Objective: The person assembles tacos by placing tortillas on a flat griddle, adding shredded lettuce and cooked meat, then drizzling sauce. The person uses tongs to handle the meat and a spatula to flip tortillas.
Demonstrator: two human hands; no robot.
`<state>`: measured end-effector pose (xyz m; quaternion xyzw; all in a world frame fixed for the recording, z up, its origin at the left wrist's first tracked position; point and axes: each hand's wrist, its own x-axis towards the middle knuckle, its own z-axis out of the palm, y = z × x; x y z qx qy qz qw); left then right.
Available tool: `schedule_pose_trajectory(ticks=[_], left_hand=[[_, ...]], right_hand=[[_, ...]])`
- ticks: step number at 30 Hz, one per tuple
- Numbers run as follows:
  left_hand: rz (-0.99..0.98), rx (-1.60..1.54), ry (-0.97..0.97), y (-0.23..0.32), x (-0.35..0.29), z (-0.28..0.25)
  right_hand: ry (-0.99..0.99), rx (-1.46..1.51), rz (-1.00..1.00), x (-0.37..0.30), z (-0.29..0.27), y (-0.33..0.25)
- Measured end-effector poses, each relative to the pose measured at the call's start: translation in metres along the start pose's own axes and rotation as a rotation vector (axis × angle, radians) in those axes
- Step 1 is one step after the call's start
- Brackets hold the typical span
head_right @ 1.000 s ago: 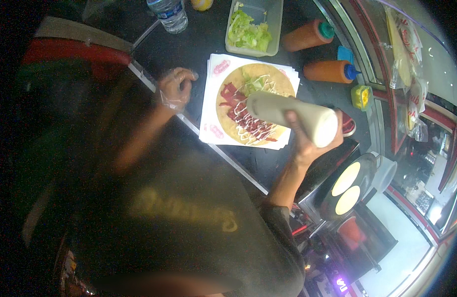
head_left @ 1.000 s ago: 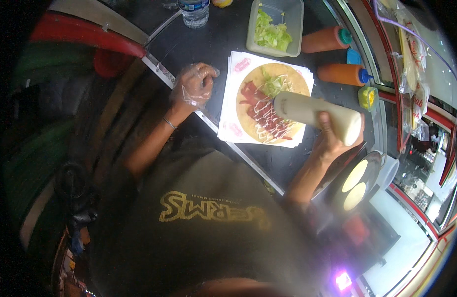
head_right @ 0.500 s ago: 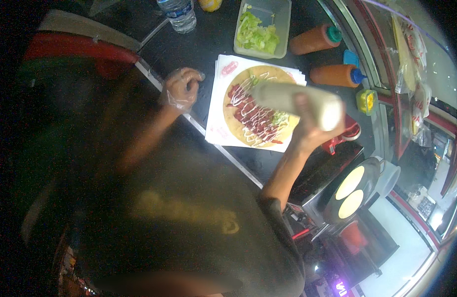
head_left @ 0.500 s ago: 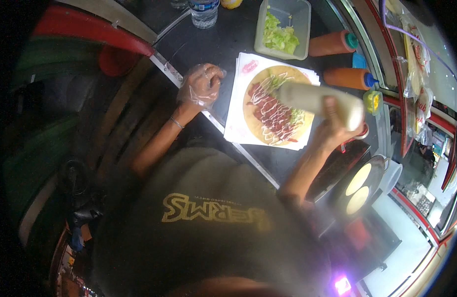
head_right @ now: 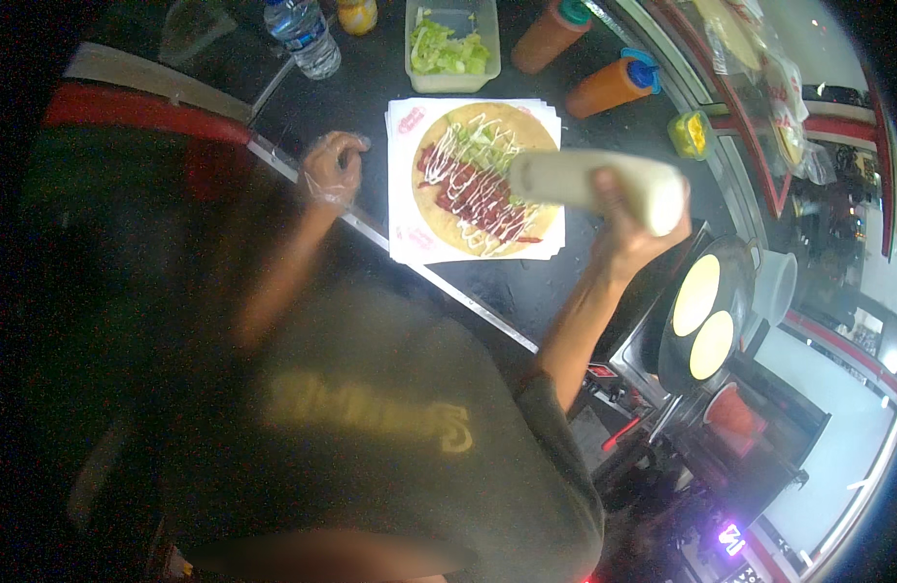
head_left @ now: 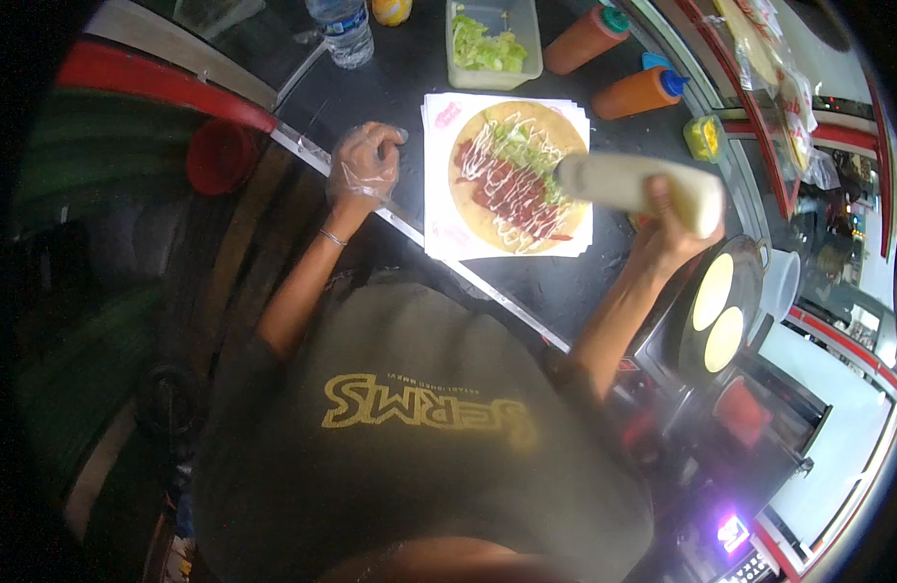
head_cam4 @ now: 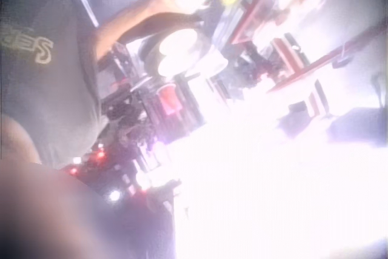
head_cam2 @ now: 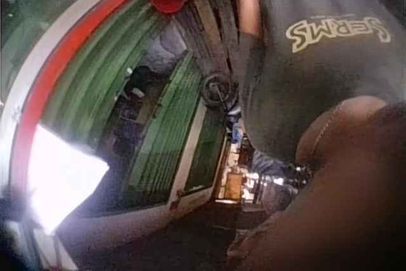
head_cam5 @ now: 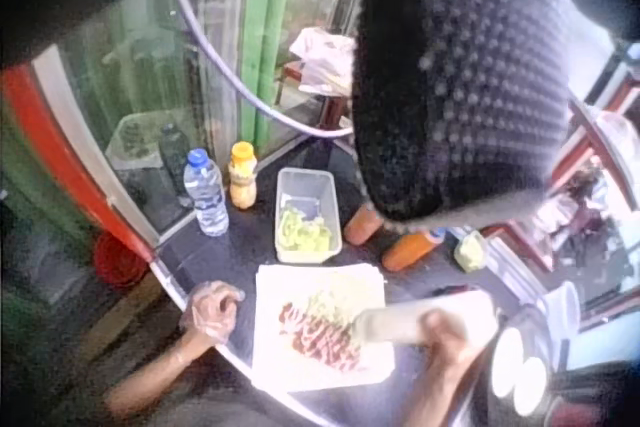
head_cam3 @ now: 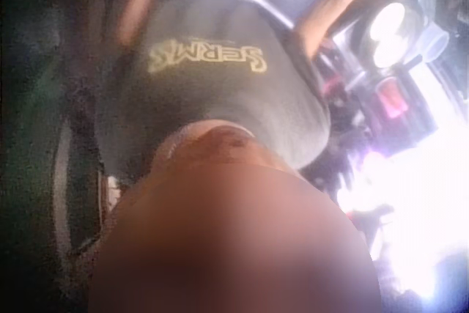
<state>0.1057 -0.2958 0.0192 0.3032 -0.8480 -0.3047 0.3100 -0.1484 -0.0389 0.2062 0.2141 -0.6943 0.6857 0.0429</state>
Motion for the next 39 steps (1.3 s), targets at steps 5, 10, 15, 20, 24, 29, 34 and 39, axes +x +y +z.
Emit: schedule_pose_trajectory(ticks=[5, 10, 15, 20, 24, 29, 34, 39], left_hand=[[0.125, -0.081, 0.059, 0.017, 0.005, -0.009], [-0.291, -0.910, -0.876, 0.109, -0.026, -0.015], [-1.134, -1.694, -1.209, 0.204, -0.027, 0.001], [-1.030, -1.386, -0.942, 0.235, -0.006, 0.053], [-0.322, -0.884, -0.760, 0.248, 0.034, 0.120], [0.353, -0.554, -0.293, 0.272, 0.084, 0.189], [0.259, -0.549, -0.225, 0.278, 0.091, 0.223], [0.383, -0.636, 0.146, 0.236, 0.105, 0.209]], right_hand=[[-0.019, -0.133, -0.164, -0.020, -0.031, -0.016], [-0.191, 0.260, -0.297, -0.067, -0.035, -0.013], [-0.369, -0.132, -0.447, -0.127, -0.037, -0.020], [-0.207, -0.466, -0.321, -0.182, -0.065, -0.052], [-0.085, -0.536, -0.227, -0.202, -0.098, -0.059], [0.082, -0.540, -0.226, -0.204, -0.122, -0.057], [0.132, -0.571, -0.256, -0.202, -0.126, -0.057], [0.073, -0.551, -0.268, -0.199, -0.133, -0.052]])
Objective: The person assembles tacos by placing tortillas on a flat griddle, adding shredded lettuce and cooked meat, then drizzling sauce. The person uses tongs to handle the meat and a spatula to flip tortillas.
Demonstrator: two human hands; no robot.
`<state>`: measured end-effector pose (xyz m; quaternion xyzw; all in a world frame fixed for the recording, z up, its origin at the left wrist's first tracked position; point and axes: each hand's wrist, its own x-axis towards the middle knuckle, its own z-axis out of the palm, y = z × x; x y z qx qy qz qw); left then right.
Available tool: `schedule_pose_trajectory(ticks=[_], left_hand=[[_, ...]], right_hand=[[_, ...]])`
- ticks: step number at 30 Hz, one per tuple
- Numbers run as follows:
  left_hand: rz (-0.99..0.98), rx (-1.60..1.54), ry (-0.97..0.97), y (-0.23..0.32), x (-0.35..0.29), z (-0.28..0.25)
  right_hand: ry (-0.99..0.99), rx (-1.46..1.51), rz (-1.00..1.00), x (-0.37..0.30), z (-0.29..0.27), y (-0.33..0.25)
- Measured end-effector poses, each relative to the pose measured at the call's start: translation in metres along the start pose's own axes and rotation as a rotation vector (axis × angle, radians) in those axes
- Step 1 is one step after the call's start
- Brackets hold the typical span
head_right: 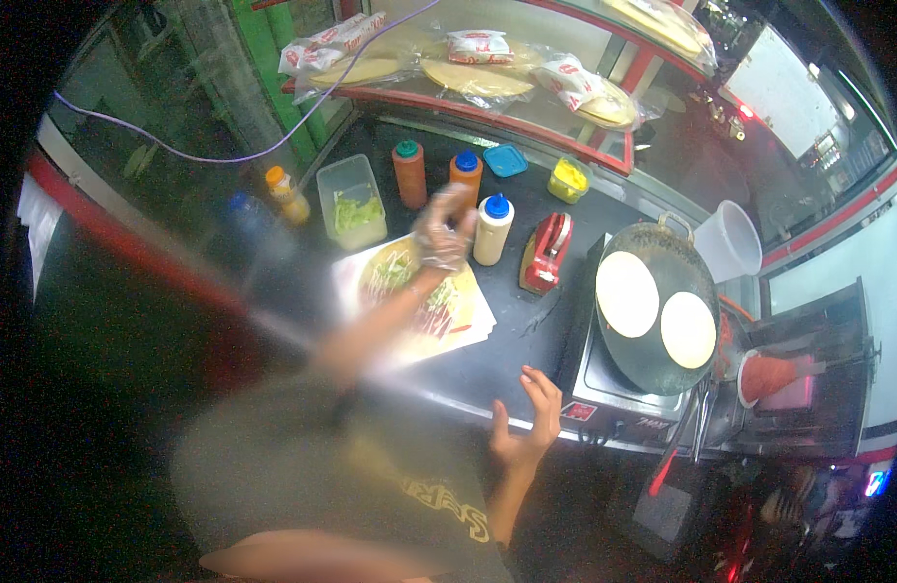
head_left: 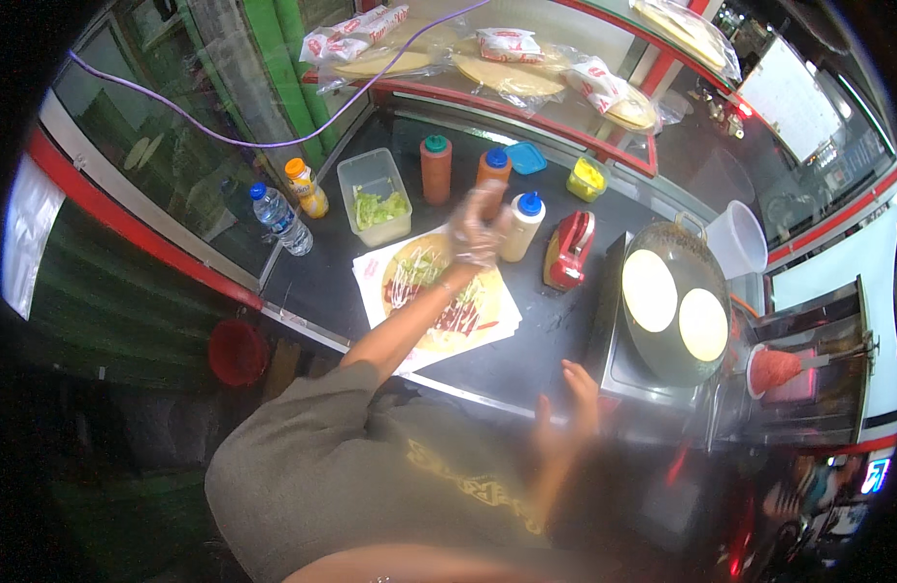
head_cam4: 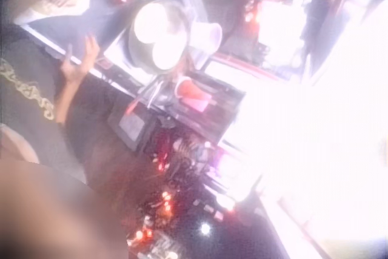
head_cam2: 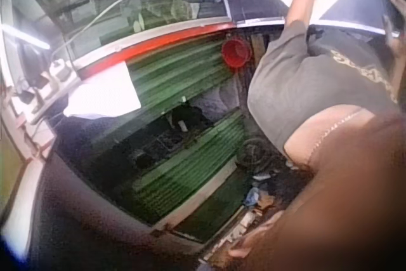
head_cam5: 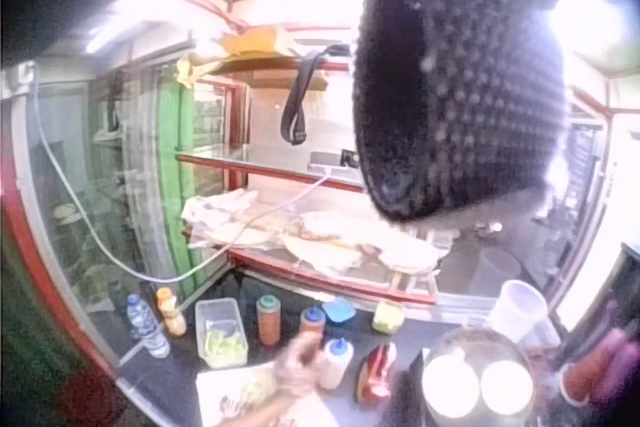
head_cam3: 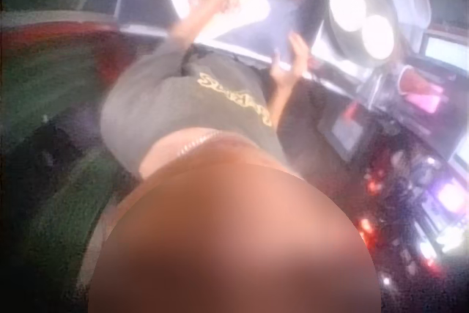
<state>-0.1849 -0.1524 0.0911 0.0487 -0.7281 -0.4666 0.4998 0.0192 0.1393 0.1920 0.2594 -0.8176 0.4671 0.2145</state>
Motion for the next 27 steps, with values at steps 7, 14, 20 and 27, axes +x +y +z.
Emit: schedule_pose_trajectory(ticks=[7, 14, 20, 27], left_hand=[[-0.270, 0.359, 0.079, -0.061, 0.090, -0.055], [-0.173, 0.022, 0.015, 0.039, 0.057, -0.124], [-0.153, -0.127, -0.443, 0.113, -0.053, -0.186], [-0.475, 0.357, 0.004, 0.038, -0.096, -0.292]], right_hand=[[-0.044, 0.153, 0.001, 0.019, 0.023, 0.001], [-0.455, 0.886, 0.656, 0.041, 0.083, 0.008], [0.105, 1.270, 0.726, 0.117, 0.103, -0.029], [0.032, 0.558, 0.219, 0.111, 0.090, -0.012]])
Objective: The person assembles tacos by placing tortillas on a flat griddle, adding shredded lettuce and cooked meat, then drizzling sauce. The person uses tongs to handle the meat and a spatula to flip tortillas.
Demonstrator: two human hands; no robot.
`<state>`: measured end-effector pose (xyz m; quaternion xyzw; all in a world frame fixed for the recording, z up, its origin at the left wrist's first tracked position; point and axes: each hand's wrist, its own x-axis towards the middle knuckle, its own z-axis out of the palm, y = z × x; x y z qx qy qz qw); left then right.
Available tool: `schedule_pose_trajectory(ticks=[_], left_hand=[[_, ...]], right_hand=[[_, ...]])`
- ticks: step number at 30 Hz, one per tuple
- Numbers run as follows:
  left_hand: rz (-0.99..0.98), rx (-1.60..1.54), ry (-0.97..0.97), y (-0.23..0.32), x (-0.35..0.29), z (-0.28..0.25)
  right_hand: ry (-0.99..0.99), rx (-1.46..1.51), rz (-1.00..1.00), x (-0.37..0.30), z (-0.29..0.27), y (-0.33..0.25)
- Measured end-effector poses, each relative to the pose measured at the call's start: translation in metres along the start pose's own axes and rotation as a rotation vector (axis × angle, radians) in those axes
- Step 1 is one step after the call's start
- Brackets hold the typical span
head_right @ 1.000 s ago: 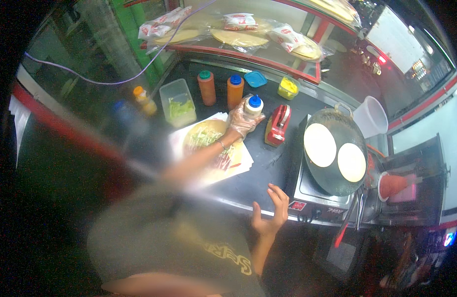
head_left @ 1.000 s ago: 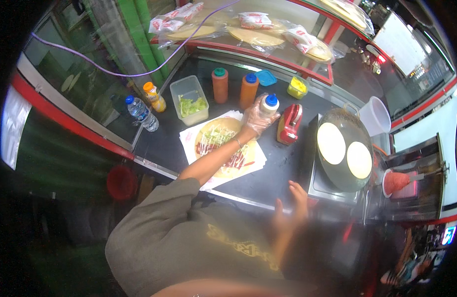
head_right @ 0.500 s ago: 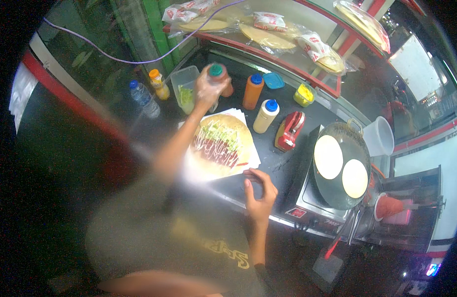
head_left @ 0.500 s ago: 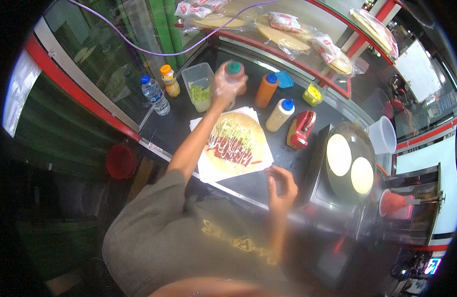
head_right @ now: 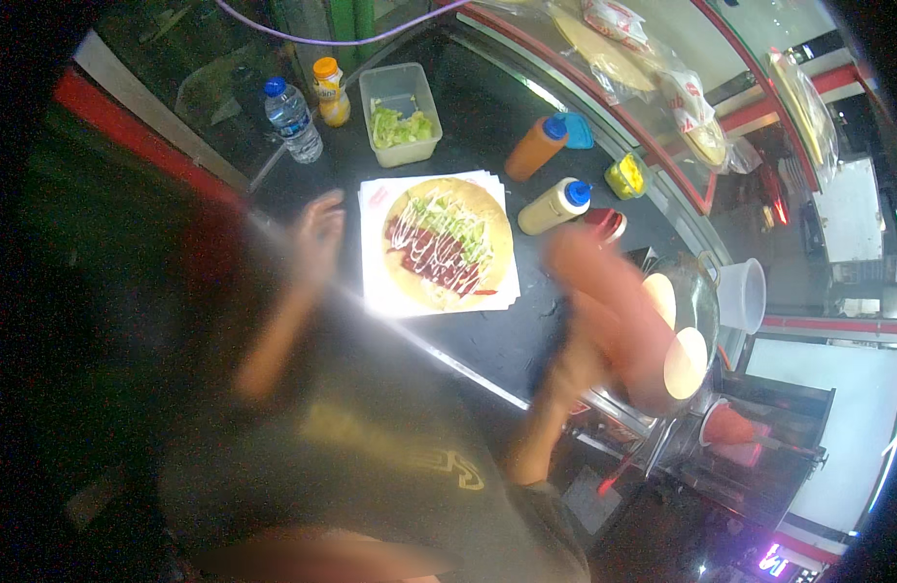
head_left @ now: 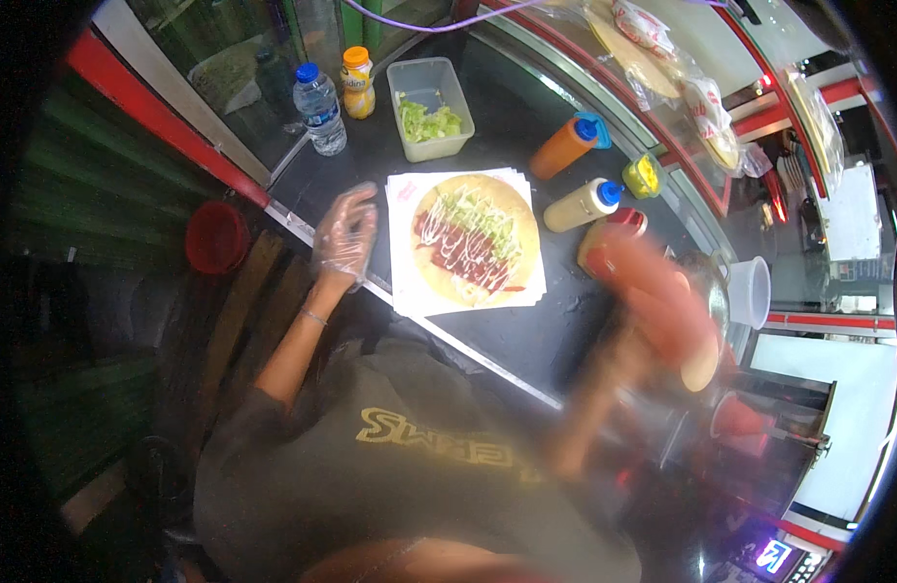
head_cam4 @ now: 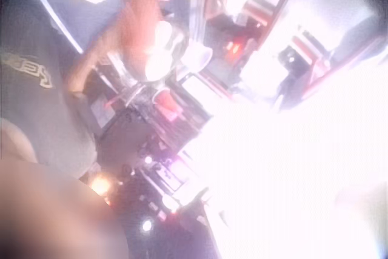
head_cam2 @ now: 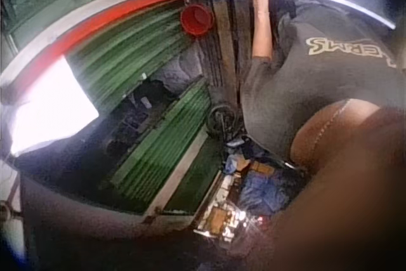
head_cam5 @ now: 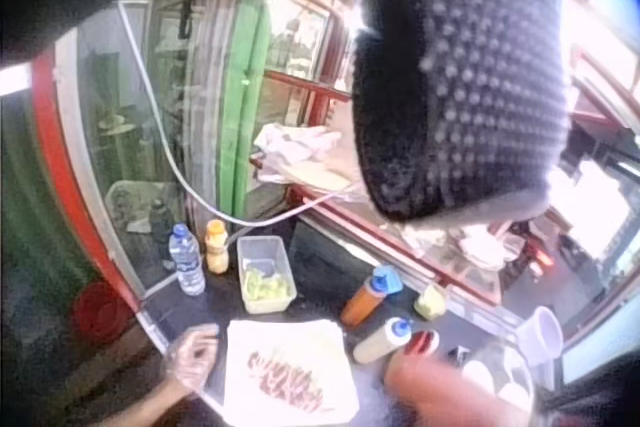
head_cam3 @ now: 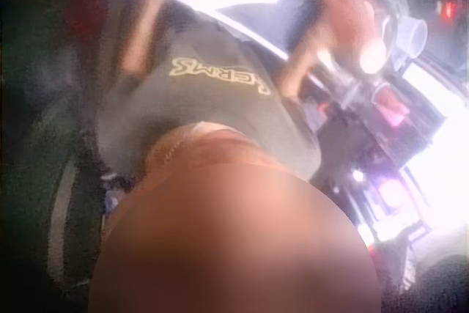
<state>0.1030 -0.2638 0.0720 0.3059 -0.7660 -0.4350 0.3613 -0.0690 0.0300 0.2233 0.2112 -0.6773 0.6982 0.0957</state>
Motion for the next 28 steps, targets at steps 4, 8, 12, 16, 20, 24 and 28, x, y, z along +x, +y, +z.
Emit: schedule_pose_trajectory(ticks=[4, 8, 12, 16, 20, 24, 28], left_hand=[[-0.091, 0.111, 0.152, -0.051, -0.004, -0.009], [0.109, 0.266, 0.162, -0.055, -0.018, -0.009], [0.150, 0.192, 0.168, -0.058, -0.015, -0.006], [0.155, 0.219, 0.190, -0.056, -0.013, -0.005], [0.139, 0.208, 0.185, -0.054, -0.015, -0.006], [0.120, 0.208, 0.162, -0.056, -0.016, -0.005], [0.149, 0.236, 0.168, -0.066, -0.010, -0.002]], right_hand=[[0.052, -0.169, 0.047, -0.008, 0.024, 0.079], [0.052, -0.101, 0.056, 0.019, 0.063, 0.104], [-0.002, -0.087, 0.129, -0.009, 0.070, 0.083], [0.039, -0.289, 0.123, -0.035, 0.021, 0.032], [0.120, -0.309, -0.057, 0.019, 0.016, 0.037], [0.082, -0.249, -0.093, 0.052, 0.045, 0.052], [-0.086, -0.069, -0.012, 0.024, 0.025, 0.030]])
